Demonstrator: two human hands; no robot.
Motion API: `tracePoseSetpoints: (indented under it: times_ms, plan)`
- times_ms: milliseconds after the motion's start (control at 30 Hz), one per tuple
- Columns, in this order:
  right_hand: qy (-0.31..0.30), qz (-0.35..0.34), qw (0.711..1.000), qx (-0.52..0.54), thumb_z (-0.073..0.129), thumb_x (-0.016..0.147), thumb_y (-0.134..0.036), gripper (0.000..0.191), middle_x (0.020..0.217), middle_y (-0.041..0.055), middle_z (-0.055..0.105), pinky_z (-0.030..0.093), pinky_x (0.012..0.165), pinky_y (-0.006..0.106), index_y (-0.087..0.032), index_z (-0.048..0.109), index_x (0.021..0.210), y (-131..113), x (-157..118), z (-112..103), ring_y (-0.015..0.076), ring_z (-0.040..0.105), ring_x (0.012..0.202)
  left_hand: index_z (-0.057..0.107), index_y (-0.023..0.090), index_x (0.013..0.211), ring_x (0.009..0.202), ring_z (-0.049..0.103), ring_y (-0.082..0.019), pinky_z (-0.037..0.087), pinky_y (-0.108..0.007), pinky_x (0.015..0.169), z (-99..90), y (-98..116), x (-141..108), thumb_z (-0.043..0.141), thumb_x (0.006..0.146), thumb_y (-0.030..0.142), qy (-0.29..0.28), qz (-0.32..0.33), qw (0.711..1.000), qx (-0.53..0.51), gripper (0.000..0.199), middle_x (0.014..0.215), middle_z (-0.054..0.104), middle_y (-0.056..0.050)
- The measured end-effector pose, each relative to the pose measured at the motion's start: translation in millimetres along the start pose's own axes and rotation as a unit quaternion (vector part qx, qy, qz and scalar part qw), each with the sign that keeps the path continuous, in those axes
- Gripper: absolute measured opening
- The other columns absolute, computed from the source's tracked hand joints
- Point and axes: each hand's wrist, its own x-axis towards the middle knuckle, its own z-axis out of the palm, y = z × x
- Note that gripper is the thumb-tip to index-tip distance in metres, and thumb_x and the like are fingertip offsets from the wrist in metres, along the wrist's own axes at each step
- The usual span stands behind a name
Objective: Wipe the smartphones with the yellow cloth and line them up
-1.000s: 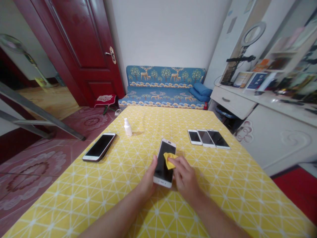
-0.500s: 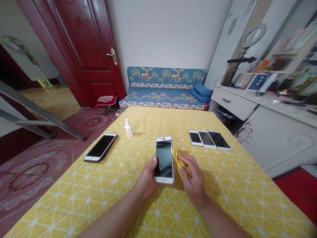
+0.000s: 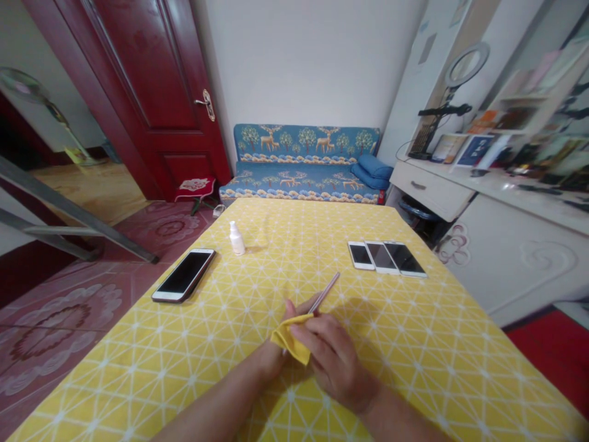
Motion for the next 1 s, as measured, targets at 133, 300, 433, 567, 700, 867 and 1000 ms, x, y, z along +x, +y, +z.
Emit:
tracePoseSetpoints:
  times_ms: [133, 300, 433, 567, 700, 867, 1000]
  plan:
    - [0.076, 0.043, 0.994, -0.059, 0.047, 0.088, -0.005, 0.052, 0.101, 0.0076, 0.062, 0.052, 0.08, 0.038, -0.029, 0.051, 0.134, 22, -4, -8, 0.0202, 0.059, 0.093, 0.07, 0.013, 0.082, 0.058, 0.049, -0.013, 0.036, -0.019, 0.045, -10.3, -1, -5, 0.048, 0.082, 0.061, -0.071, 0.02, 0.995, 0.068, 0.053, 0.064, 0.054, -0.004]
    - [0.173, 0.154, 0.971, -0.061, 0.043, 0.088, -0.005, 0.045, 0.105, 0.0082, 0.057, 0.051, 0.084, 0.038, -0.026, 0.057, 0.126, 47, -4, -17, 0.0202, 0.058, 0.098, 0.062, 0.009, 0.108, 0.07, 0.056, -0.014, 0.039, -0.021, 0.052, -9.6, 4, -6, 0.063, 0.072, 0.041, -0.214, -0.015, 0.977, 0.01, 0.048, 0.095, 0.061, -0.013]
    - [0.149, 0.182, 0.971, -0.039, 0.043, 0.087, -0.004, 0.044, 0.1, 0.006, 0.055, 0.05, 0.074, 0.032, -0.027, 0.061, 0.12, 52, -6, -17, 0.0176, 0.058, 0.09, 0.061, 0.002, 0.113, 0.086, 0.063, -0.026, 0.047, -0.036, 0.076, -9.9, 5, -2, 0.051, 0.076, 0.036, -0.194, -0.029, 0.975, -0.102, 0.052, 0.105, 0.066, -0.019]
    - [0.035, 0.129, 0.99, -0.033, 0.042, 0.082, -0.001, 0.047, 0.096, 0.0063, 0.055, 0.047, 0.079, 0.037, -0.025, 0.062, 0.117, 40, -10, -3, 0.0201, 0.054, 0.091, 0.062, 0.003, 0.11, 0.085, 0.065, -0.024, 0.044, -0.036, 0.085, -17.9, 8, 6, 0.049, 0.078, 0.033, -0.135, -0.034, 0.969, -0.202, 0.046, 0.095, 0.071, -0.015]
    - [-0.089, 0.075, 0.993, -0.002, 0.045, 0.073, -0.003, 0.043, 0.089, 0.0065, 0.057, 0.043, 0.075, 0.037, -0.02, 0.064, 0.109, 12, -7, 11, 0.0206, 0.051, 0.084, 0.05, -0.002, 0.127, 0.108, 0.059, -0.027, 0.042, -0.037, 0.095, -21.8, 17, 10, 0.05, 0.076, 0.037, -0.133, -0.006, 0.963, -0.233, 0.063, 0.116, 0.064, -0.019]
    - [-0.17, 0.018, 0.984, 0.048, 0.049, 0.074, -0.018, 0.019, 0.072, 0.0025, 0.057, 0.039, 0.071, 0.038, -0.019, 0.063, 0.087, -10, 0, 10, 0.0185, 0.051, 0.07, 0.053, 0.01, 0.126, 0.087, 0.062, -0.019, 0.05, -0.031, 0.074, -24.7, 25, 12, 0.047, 0.087, 0.047, -0.001, 0.129, 0.97, -0.205, 0.054, 0.115, 0.063, -0.016]
    - [-0.079, 0.171, 0.978, 0.086, 0.046, 0.088, -0.033, 0.033, 0.095, 0.0066, 0.062, 0.044, 0.073, 0.035, -0.02, 0.054, 0.116, -1, -6, 6, 0.0182, 0.056, 0.076, 0.06, 0.013, 0.119, 0.065, 0.058, -0.011, 0.047, -0.022, 0.06, -27.8, 22, 15, 0.053, 0.087, 0.048, 0.092, 0.17, 0.977, -0.091, 0.048, 0.093, 0.067, -0.007]
